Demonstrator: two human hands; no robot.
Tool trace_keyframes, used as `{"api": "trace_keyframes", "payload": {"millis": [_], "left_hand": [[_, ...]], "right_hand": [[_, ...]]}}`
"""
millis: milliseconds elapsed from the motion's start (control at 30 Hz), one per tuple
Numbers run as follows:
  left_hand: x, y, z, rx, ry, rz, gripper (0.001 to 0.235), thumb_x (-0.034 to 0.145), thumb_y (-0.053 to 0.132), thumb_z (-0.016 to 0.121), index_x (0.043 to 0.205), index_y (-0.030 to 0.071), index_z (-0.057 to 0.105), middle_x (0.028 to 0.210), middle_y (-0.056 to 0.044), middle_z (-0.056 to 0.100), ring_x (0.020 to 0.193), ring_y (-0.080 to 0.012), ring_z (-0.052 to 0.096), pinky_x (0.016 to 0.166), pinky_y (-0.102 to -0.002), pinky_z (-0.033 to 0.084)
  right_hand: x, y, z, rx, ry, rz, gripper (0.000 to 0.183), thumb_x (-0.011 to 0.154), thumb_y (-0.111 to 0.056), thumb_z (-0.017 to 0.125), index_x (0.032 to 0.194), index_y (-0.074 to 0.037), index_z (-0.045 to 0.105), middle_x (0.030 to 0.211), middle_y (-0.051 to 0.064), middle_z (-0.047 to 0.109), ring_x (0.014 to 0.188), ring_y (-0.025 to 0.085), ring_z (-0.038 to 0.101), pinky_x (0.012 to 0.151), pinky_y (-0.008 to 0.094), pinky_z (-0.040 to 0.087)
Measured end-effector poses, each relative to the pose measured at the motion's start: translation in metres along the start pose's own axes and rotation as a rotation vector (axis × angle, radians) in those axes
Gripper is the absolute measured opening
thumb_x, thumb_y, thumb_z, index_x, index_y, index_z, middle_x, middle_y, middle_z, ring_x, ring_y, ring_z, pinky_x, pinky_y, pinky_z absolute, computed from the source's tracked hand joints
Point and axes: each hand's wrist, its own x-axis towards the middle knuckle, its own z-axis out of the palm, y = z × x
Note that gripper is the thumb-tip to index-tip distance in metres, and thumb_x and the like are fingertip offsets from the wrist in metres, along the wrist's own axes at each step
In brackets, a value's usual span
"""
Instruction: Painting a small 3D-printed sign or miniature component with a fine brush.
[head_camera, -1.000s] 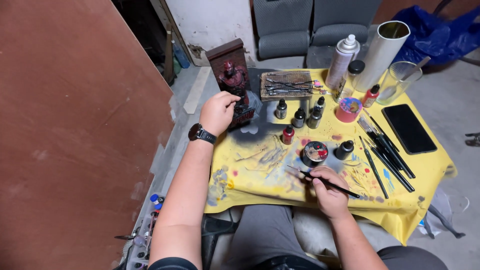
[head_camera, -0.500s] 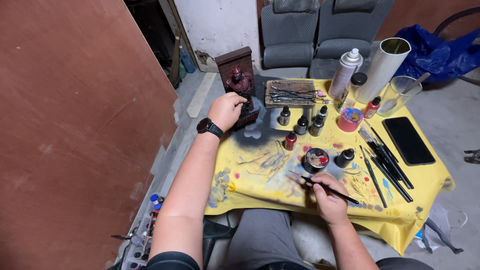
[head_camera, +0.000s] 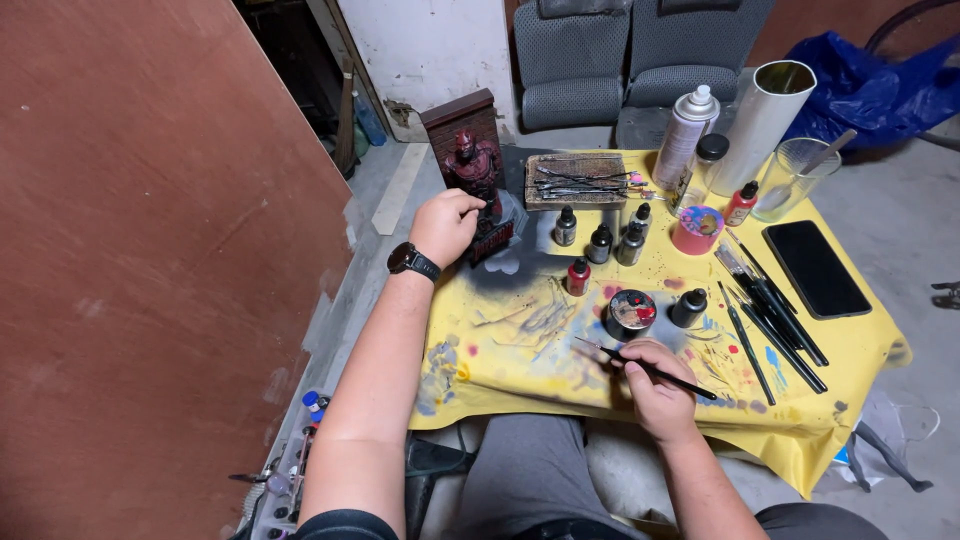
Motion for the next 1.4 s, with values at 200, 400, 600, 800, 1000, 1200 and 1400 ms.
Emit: {"api": "trace_keyframes", "payload": {"millis": [200, 400, 600, 800, 1000, 1200, 1400], "left_hand": [[-0.004, 0.005, -0.006, 0.0, 0.017, 0.028, 0.019, 0.092, 0.016, 0.066, 0.104, 0.02, 0.08, 0.098, 0.001, 0.075, 0.096, -0.0265, 0.071, 0.086, -0.037, 0.058], [-0.006, 0.0, -0.005, -0.009, 0.032, 0.04, 0.019, 0.093, 0.017, 0.066, 0.104, 0.021, 0.08, 0.099, 0.001, 0.075, 0.096, -0.0258, 0.071, 0.086, -0.037, 0.058], [-0.016, 0.01, -0.007, -0.175, 0.068, -0.027, 0.02, 0.09, 0.014, 0.067, 0.102, 0.022, 0.081, 0.095, 0.002, 0.075, 0.094, -0.0241, 0.071, 0.086, -0.034, 0.058], [-0.06, 0.04, 0.023, -0.429, 0.099, -0.08, 0.022, 0.084, 0.01, 0.07, 0.097, 0.023, 0.082, 0.091, 0.0, 0.075, 0.092, -0.0229, 0.071, 0.084, -0.033, 0.057], [-0.094, 0.06, 0.049, -0.671, 0.161, -0.12, 0.023, 0.082, 0.001, 0.069, 0.097, 0.013, 0.083, 0.087, -0.006, 0.074, 0.068, -0.0152, 0.065, 0.061, -0.023, 0.055], [-0.104, 0.064, 0.049, -0.695, 0.232, -0.064, 0.023, 0.083, 0.001, 0.07, 0.098, 0.013, 0.082, 0.086, -0.001, 0.073, 0.057, -0.0066, 0.056, 0.051, -0.018, 0.05], [-0.102, 0.064, 0.051, -0.655, 0.293, 0.046, 0.02, 0.084, 0.001, 0.069, 0.097, 0.01, 0.081, 0.087, -0.007, 0.073, 0.058, -0.0231, 0.063, 0.052, -0.029, 0.052]], "right_hand": [[0.004, -0.007, 0.002, -0.001, -0.007, 0.003, 0.006, 0.087, 0.007, 0.069, 0.09, 0.009, 0.074, 0.079, 0.019, 0.072, 0.077, 0.033, 0.072, 0.073, 0.046, 0.058], [0.001, -0.002, 0.001, 0.0, -0.001, -0.004, 0.006, 0.087, 0.008, 0.069, 0.091, 0.009, 0.074, 0.081, 0.02, 0.072, 0.078, 0.034, 0.072, 0.074, 0.047, 0.058], [0.003, -0.006, 0.002, -0.003, -0.004, -0.019, 0.006, 0.087, 0.008, 0.069, 0.091, 0.01, 0.073, 0.082, 0.02, 0.072, 0.079, 0.034, 0.072, 0.075, 0.047, 0.059], [0.0, -0.001, 0.005, -0.009, -0.023, -0.023, 0.006, 0.089, 0.007, 0.07, 0.093, 0.01, 0.073, 0.087, 0.022, 0.071, 0.083, 0.036, 0.071, 0.078, 0.048, 0.058], [0.02, -0.023, 0.049, -0.021, -0.101, -0.07, 0.003, 0.088, 0.003, 0.073, 0.089, 0.007, 0.074, 0.082, 0.021, 0.072, 0.076, 0.037, 0.07, 0.073, 0.049, 0.057], [0.04, -0.018, 0.077, -0.074, -0.175, -0.152, 0.005, 0.089, 0.001, 0.074, 0.088, 0.006, 0.074, 0.08, 0.022, 0.072, 0.07, 0.041, 0.068, 0.068, 0.051, 0.057], [0.042, -0.016, 0.085, -0.133, -0.238, -0.207, 0.008, 0.092, 0.002, 0.073, 0.086, 0.007, 0.072, 0.079, 0.022, 0.071, 0.067, 0.044, 0.067, 0.064, 0.052, 0.056]]}}
